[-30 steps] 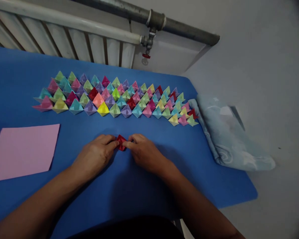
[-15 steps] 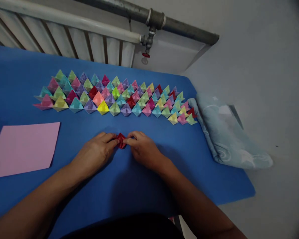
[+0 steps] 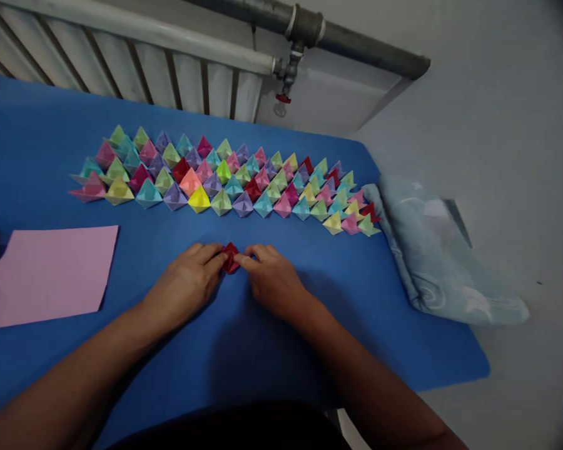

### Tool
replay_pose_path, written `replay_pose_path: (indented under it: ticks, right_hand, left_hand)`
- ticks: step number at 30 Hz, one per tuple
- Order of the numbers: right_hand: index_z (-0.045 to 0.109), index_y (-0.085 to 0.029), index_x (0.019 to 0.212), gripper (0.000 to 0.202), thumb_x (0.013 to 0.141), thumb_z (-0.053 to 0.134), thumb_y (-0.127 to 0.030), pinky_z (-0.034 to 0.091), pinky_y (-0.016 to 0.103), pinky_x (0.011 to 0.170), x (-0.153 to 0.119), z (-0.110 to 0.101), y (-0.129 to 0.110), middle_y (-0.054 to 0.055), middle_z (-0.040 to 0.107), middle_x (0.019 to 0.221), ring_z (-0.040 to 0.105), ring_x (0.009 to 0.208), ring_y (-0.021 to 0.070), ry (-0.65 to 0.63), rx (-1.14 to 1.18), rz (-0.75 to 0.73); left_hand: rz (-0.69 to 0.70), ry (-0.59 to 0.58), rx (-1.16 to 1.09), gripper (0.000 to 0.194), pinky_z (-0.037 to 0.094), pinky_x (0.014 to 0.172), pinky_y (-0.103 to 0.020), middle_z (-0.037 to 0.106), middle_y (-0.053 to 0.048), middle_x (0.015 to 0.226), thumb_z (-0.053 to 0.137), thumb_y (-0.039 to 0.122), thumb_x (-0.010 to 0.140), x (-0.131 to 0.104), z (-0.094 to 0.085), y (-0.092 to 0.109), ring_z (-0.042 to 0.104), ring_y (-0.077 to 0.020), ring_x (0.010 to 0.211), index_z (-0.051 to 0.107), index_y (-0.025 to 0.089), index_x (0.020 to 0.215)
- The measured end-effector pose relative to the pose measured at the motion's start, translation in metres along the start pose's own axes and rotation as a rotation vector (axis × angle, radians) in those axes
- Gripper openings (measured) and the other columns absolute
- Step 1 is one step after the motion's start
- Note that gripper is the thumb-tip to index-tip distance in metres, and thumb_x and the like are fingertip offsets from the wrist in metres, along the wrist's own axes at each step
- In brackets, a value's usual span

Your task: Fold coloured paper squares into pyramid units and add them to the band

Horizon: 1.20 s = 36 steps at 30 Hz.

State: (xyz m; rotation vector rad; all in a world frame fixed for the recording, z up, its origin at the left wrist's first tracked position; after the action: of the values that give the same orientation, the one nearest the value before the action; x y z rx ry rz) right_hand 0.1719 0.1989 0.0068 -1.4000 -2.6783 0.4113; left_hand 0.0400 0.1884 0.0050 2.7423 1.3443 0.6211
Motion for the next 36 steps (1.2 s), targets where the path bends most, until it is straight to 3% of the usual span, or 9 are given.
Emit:
replay_pose_path:
  ticks: [10, 16, 23, 36]
  right_hand:
    - [0.063, -0.024, 0.129, 0.042, 0.095, 0.042, -0.010, 0.043, 0.031, 0.075, 0.003, -0.001, -0.001, 0.009, 0.063, 0.115, 0.052, 0.092, 0.0213, -0.026, -0.060, 0.015]
    - [0.063, -0.026, 0.131, 0.045, 0.096, 0.042, -0.010, 0.044, 0.031, 0.081, 0.001, -0.001, 0.004, 0.008, 0.063, 0.114, 0.051, 0.092, 0.0201, 0.024, 0.005, 0.020]
    - [0.068, -0.025, 0.123, 0.043, 0.095, 0.041, -0.007, 0.043, 0.032, 0.079, 0.000, -0.001, 0.003, 0.010, 0.062, 0.116, 0.050, 0.092, 0.0203, 0.015, -0.009, -0.018]
    - [0.065, -0.027, 0.127, 0.043, 0.095, 0.043, -0.010, 0.043, 0.032, 0.076, -0.003, -0.001, 0.004, 0.010, 0.061, 0.119, 0.051, 0.091, 0.0204, 0.004, -0.007, -0.065]
  left_hand:
    - [0.056, 0.044, 0.013, 0.032, 0.057, 0.079, -0.041, 0.070, -0.015, 0.110, 0.039, 0.018, 0.099, 0.001, -0.002, 0.000, 0.063, -0.0232, 0.086, 0.069, 0.010, 0.109]
    - [0.045, 0.052, -0.074, 0.033, 0.057, 0.080, -0.035, 0.072, -0.009, 0.107, 0.038, 0.018, 0.099, 0.001, -0.010, -0.004, 0.066, -0.0193, 0.084, 0.070, 0.016, 0.105]
    - [0.036, 0.014, -0.120, 0.032, 0.056, 0.077, -0.038, 0.071, -0.012, 0.106, 0.041, 0.018, 0.098, 0.001, -0.008, 0.000, 0.066, -0.0233, 0.089, 0.072, 0.015, 0.104]
    - [0.046, 0.025, -0.161, 0.031, 0.057, 0.079, -0.038, 0.071, -0.012, 0.107, 0.043, 0.020, 0.098, 0.001, -0.009, -0.002, 0.067, -0.0229, 0.090, 0.071, 0.016, 0.109]
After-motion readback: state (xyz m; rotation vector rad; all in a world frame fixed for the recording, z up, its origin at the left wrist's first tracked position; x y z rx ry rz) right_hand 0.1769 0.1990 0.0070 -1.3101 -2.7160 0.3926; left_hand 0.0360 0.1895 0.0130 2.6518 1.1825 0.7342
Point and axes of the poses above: each hand's wrist, its own x-axis towards the middle knuckle, its own z-axis out of the palm, y = z × x, the point moved 6 cm from there along x, towards the middle knuckle
